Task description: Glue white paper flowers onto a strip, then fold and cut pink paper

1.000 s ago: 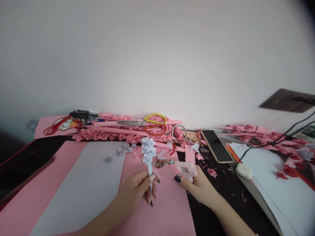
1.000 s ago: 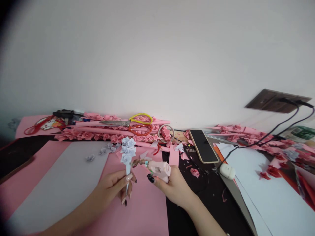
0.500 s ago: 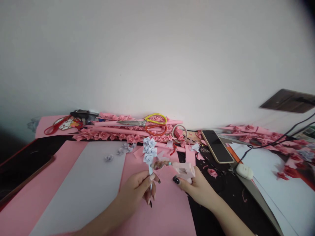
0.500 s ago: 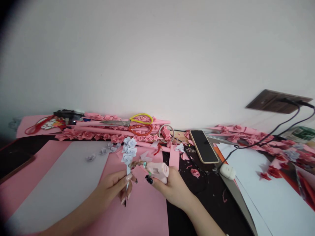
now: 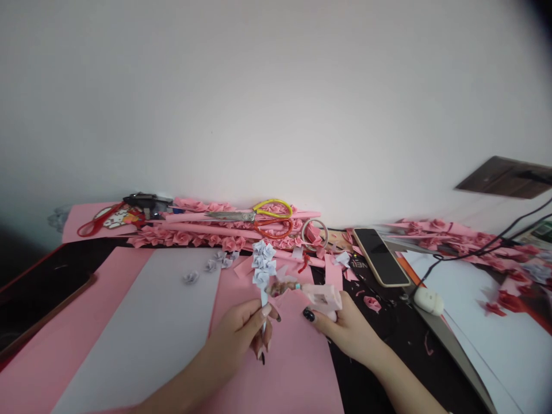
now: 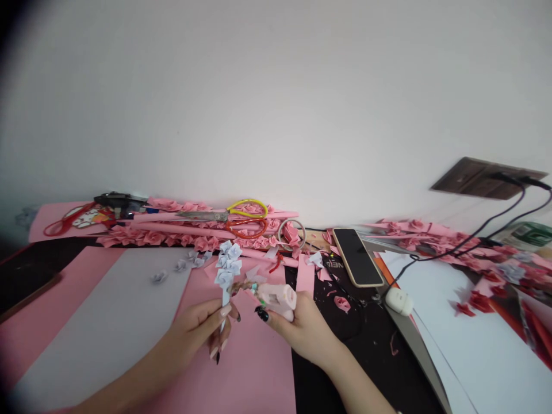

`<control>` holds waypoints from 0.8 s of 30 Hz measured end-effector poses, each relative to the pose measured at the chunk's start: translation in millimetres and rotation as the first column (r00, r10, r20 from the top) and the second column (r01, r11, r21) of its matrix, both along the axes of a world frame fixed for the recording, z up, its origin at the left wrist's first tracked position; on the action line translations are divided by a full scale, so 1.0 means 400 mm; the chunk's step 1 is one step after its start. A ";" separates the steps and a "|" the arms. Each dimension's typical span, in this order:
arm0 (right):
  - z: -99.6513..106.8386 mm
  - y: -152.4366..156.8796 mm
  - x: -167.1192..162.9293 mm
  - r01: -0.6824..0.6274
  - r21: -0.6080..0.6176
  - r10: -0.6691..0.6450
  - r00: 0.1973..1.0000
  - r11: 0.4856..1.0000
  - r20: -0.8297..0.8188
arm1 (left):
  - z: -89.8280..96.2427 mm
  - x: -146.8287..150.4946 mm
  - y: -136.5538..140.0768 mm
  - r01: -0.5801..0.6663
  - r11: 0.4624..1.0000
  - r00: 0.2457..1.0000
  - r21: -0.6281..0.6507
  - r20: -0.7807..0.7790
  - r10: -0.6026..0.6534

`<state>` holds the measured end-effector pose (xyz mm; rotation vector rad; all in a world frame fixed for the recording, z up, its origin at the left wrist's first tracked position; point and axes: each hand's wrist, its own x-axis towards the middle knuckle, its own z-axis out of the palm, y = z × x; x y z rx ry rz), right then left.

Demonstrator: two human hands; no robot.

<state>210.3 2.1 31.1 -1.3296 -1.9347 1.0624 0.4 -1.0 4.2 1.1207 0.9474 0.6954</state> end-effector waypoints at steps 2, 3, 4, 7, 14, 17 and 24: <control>0.003 0.000 -0.001 0.003 0.015 -0.003 1.000 1.000 -0.005 | 0.002 0.001 0.000 -0.002 1.000 1.000 -0.002 0.010 0.002; 0.005 0.001 -0.001 0.004 0.016 -0.004 1.000 1.000 -0.010 | 0.004 0.001 -0.001 -0.002 1.000 1.000 -0.004 0.016 0.002; 0.006 0.001 -0.002 0.003 0.007 -0.003 1.000 1.000 -0.011 | 0.005 0.001 -0.001 -0.004 1.000 1.000 -0.008 0.020 0.004; 0.006 0.001 -0.002 0.003 -0.037 -0.004 1.000 0.999 -0.008 | 0.006 0.001 0.000 -0.015 1.000 1.000 -0.022 0.020 0.016; -0.001 0.002 0.003 0.016 -0.037 -0.016 1.000 0.999 0.020 | -0.002 -0.001 0.007 -0.005 1.000 0.999 -0.008 0.043 0.005; 0.000 0.002 0.001 0.014 -0.007 -0.014 1.000 1.000 0.000 | 0.000 -0.002 0.006 -0.007 1.000 0.999 -0.005 0.047 0.007; 0.004 0.001 -0.003 0.011 0.038 -0.011 1.000 0.999 -0.005 | 0.004 -0.005 0.001 -0.001 1.000 0.999 0.010 0.036 0.000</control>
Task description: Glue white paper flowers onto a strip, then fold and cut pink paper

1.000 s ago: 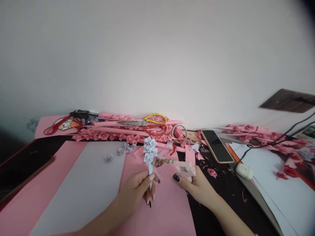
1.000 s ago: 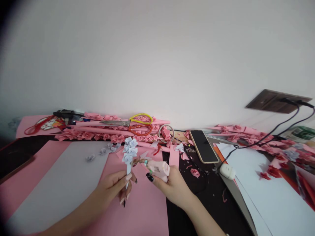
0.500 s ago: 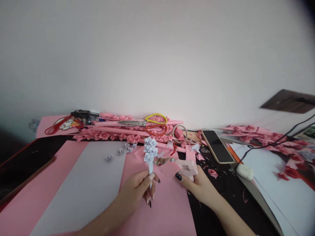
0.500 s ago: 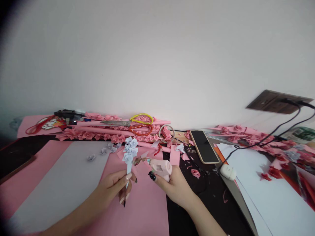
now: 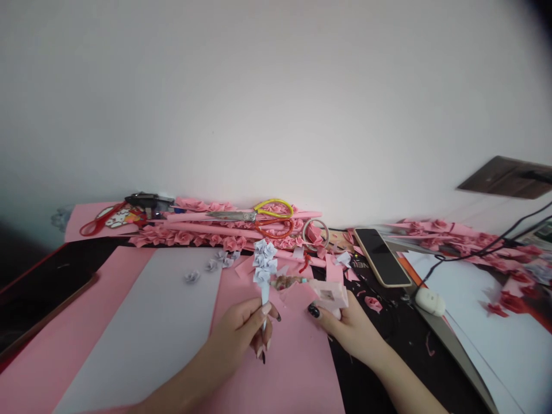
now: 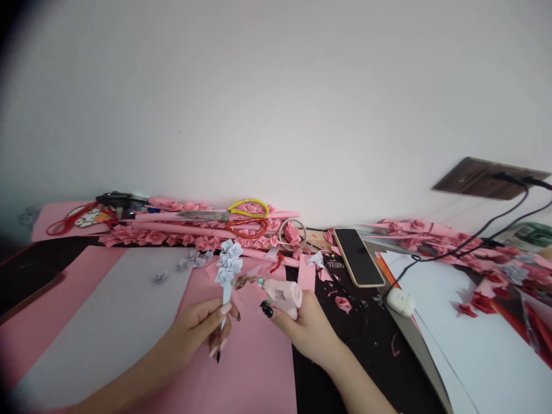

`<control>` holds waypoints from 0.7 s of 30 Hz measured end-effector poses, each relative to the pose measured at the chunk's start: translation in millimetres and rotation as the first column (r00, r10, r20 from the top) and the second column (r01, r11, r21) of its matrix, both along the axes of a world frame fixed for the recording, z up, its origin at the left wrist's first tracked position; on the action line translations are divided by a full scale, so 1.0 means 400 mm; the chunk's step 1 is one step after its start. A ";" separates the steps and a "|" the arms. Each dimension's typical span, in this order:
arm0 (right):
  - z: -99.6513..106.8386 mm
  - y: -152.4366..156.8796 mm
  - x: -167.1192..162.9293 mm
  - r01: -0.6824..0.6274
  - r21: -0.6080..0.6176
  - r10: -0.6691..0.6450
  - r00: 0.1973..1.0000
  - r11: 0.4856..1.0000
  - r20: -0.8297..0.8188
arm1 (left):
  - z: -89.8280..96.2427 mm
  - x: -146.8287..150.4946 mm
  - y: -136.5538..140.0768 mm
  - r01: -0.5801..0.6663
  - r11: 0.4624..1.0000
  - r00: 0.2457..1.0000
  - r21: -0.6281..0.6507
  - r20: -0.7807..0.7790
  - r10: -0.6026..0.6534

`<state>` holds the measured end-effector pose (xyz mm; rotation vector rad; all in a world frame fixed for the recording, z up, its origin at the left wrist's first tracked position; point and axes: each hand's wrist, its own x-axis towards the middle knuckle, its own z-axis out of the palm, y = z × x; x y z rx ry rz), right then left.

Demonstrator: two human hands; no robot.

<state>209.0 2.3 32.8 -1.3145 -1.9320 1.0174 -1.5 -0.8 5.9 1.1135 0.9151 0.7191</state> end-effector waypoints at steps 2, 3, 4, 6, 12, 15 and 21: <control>-0.001 0.000 -0.001 -0.005 0.003 0.005 1.000 1.000 0.014 | -0.001 0.000 0.000 0.001 1.000 1.000 -0.003 -0.004 -0.001; -0.002 0.001 -0.001 -0.002 0.002 0.002 1.000 1.000 0.018 | -0.001 0.001 0.000 -0.001 1.000 1.000 -0.005 -0.003 0.001; -0.002 0.001 -0.002 0.002 0.004 -0.002 1.000 1.000 0.015 | -0.001 0.001 0.001 -0.003 1.000 1.000 -0.007 -0.004 0.003; -0.003 0.000 -0.003 0.009 0.006 -0.009 1.000 1.000 0.001 | -0.002 0.002 0.002 -0.007 1.000 1.000 -0.007 -0.004 0.007; -0.005 -0.004 -0.002 -0.010 -0.060 0.011 1.000 0.998 0.020 | -0.006 0.003 0.005 0.000 1.000 1.000 0.005 -0.004 0.000; -0.005 -0.003 -0.002 -0.006 -0.030 0.006 1.000 1.000 -0.003 | -0.007 0.002 0.006 0.003 1.000 1.000 0.011 -0.005 -0.003; -0.005 -0.003 -0.002 -0.003 -0.046 0.003 1.000 0.999 -0.013 | -0.002 0.002 0.004 -0.002 1.000 1.000 0.006 -0.003 0.002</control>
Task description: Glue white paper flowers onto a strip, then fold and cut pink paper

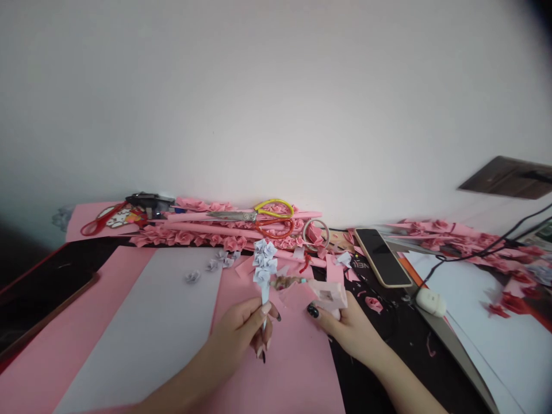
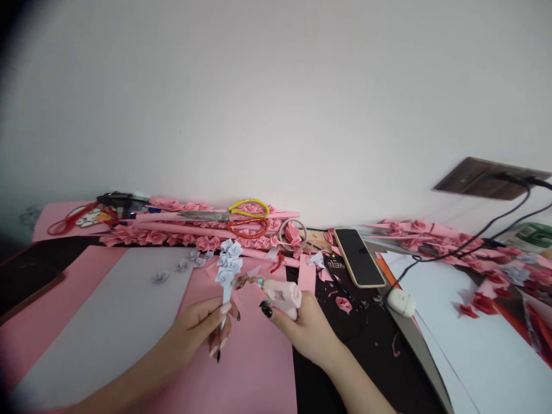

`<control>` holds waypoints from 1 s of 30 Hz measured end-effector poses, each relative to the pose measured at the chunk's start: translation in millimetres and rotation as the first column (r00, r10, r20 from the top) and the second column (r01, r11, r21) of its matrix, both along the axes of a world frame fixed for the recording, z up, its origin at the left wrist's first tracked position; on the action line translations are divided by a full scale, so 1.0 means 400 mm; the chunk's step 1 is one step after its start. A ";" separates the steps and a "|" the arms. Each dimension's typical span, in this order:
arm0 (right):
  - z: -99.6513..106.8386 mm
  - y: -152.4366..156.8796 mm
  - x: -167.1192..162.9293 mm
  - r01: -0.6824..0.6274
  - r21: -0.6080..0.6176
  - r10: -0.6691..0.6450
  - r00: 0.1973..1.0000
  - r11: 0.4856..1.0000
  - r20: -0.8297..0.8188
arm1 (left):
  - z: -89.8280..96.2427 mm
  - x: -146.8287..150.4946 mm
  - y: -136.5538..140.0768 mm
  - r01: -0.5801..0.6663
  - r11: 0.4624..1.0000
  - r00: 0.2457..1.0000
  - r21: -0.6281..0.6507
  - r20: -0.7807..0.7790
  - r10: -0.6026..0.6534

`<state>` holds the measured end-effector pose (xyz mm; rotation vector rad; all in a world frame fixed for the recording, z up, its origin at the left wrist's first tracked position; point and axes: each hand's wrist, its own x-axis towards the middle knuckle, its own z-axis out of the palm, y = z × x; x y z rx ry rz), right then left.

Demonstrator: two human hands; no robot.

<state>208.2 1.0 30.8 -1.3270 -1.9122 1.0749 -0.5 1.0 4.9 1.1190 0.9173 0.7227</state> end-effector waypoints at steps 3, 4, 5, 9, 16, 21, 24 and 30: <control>0.001 0.001 0.000 0.001 0.006 -0.001 1.000 1.000 0.013 | 0.003 0.000 -0.002 0.000 1.000 1.000 -0.002 -0.001 0.000; 0.001 0.001 0.000 0.000 0.008 0.000 1.000 1.000 0.019 | 0.004 0.000 -0.002 0.001 1.000 1.000 0.000 -0.003 -0.001; 0.001 0.001 -0.001 0.004 0.014 -0.004 1.000 1.000 0.018 | 0.004 0.000 -0.002 0.001 1.000 1.000 0.001 -0.005 -0.001; -0.001 0.002 0.000 0.003 0.016 -0.003 1.000 1.000 -0.003 | 0.007 0.000 -0.003 -0.006 1.000 1.000 -0.006 -0.016 0.006; 0.002 0.001 0.000 -0.025 0.021 0.025 1.000 0.999 -0.006 | 0.002 0.000 -0.002 -0.006 1.000 1.000 -0.011 -0.005 0.006; 0.004 0.000 -0.001 -0.036 0.056 0.035 0.999 0.998 0.024 | 0.001 0.000 0.000 -0.001 1.000 1.000 -0.009 0.003 0.001; 0.003 0.000 -0.001 -0.050 0.049 0.049 0.999 0.998 0.020 | 0.001 0.001 -0.001 -0.005 1.000 1.000 -0.015 0.001 0.005; 0.002 0.003 0.000 -0.061 0.070 0.061 0.998 0.996 0.000 | -0.002 -0.001 -0.004 0.002 1.000 1.000 -0.019 0.003 -0.002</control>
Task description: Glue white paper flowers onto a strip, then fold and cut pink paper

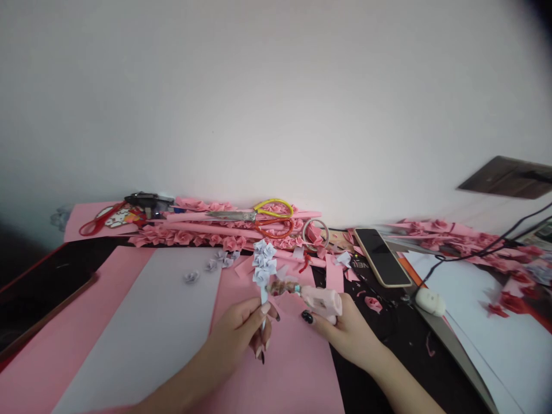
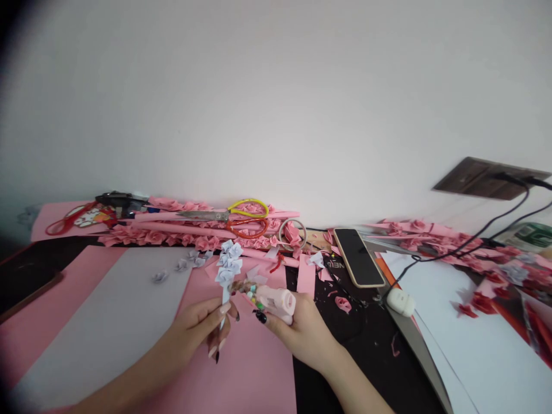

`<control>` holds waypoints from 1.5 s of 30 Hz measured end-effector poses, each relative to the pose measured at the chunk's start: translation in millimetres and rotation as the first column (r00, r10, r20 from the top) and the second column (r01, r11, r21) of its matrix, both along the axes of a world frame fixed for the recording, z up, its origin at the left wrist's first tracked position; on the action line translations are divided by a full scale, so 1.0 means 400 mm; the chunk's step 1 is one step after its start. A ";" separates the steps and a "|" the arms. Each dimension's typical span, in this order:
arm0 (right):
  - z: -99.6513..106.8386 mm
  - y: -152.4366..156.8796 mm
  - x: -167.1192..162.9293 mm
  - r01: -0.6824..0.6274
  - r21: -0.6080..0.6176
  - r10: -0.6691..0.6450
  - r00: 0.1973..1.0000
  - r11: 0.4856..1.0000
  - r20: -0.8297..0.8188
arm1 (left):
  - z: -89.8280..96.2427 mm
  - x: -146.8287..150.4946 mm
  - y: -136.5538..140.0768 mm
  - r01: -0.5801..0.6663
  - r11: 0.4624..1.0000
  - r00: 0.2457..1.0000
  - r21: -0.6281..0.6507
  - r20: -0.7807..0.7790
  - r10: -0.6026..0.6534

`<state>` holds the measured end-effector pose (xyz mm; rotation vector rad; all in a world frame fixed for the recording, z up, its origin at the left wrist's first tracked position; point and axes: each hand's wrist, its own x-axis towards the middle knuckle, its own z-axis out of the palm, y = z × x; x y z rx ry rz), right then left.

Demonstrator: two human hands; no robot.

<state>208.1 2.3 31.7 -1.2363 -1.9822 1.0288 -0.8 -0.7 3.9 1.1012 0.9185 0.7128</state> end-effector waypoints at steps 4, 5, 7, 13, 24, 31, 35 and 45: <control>0.003 -0.001 0.000 0.013 -0.008 -0.013 1.000 1.000 0.022 | -0.002 -0.001 0.002 -0.003 1.000 1.000 0.001 0.009 0.003; 0.004 -0.002 0.001 0.014 -0.010 -0.014 0.999 1.000 0.030 | -0.001 0.000 0.003 -0.006 1.000 1.000 0.000 0.010 0.006; 0.006 -0.003 0.001 0.011 -0.017 -0.011 1.000 1.000 0.024 | -0.001 0.000 0.003 -0.006 1.000 1.000 -0.002 0.015 0.006; 0.005 -0.004 0.004 0.006 -0.037 -0.005 1.000 0.999 0.023 | 0.005 -0.001 0.002 0.001 1.000 1.000 0.000 0.015 -0.001; 0.005 -0.004 0.007 0.032 -0.029 -0.031 0.998 0.999 0.054 | 0.011 0.002 0.002 -0.010 1.000 1.000 -0.010 0.011 0.010; 0.009 -0.004 0.003 0.000 -0.048 0.001 1.000 0.999 0.015 | 0.011 0.002 0.002 -0.012 1.000 1.000 -0.001 -0.008 0.012; 0.015 -0.005 -0.001 -0.017 -0.065 0.016 1.000 0.998 -0.013 | 0.008 0.004 0.002 -0.008 1.000 1.000 0.001 -0.020 0.008; 0.019 -0.004 -0.001 0.000 -0.053 0.001 1.000 0.999 0.021 | -0.003 0.006 0.000 -0.006 1.000 0.999 0.016 -0.042 0.006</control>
